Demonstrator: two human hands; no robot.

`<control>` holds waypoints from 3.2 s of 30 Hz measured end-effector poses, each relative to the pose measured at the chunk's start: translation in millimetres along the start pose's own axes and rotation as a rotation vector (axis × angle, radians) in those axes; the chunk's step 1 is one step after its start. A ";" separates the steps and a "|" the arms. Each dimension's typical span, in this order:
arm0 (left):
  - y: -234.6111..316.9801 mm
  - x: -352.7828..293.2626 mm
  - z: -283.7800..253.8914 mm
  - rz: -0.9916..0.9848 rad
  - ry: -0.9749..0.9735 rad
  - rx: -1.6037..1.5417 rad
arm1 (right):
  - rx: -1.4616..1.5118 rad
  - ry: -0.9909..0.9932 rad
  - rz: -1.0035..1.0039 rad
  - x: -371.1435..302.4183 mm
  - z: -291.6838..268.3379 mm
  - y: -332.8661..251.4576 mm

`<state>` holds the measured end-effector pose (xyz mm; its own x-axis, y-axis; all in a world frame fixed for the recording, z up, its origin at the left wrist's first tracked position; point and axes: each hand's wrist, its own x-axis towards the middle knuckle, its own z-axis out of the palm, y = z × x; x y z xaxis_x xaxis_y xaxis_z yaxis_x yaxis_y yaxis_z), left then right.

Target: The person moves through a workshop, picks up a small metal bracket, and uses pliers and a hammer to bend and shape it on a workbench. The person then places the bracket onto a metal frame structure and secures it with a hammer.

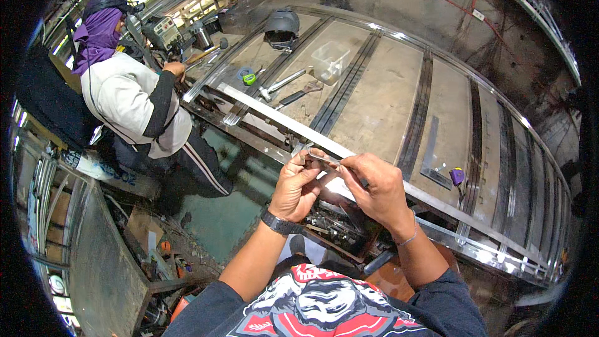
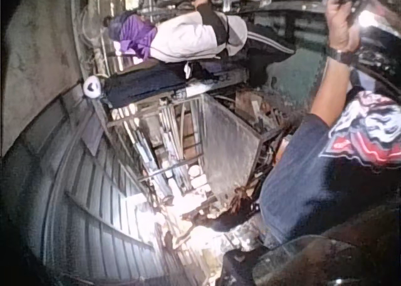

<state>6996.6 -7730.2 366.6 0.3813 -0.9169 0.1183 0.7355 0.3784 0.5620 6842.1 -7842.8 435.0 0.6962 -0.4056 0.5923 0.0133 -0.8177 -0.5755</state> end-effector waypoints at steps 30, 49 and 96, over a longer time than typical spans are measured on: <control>42.3 -1.5 -15.9 -0.107 -0.124 0.089 | -0.066 0.408 0.004 -24.9 38.0 -50.5; 41.9 -13.9 -12.6 -0.254 -0.206 -0.034 | 0.489 -0.269 0.248 12.2 -19.0 -74.0; 65.1 -51.2 12.9 0.176 0.173 0.129 | 0.555 0.195 0.306 -46.8 96.9 -82.7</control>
<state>7017.7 -7660.2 407.6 0.5949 -0.7990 0.0874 0.5767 0.5001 0.6460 6878.0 -7716.6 400.3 0.5851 -0.6954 0.4173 0.2399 -0.3431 -0.9081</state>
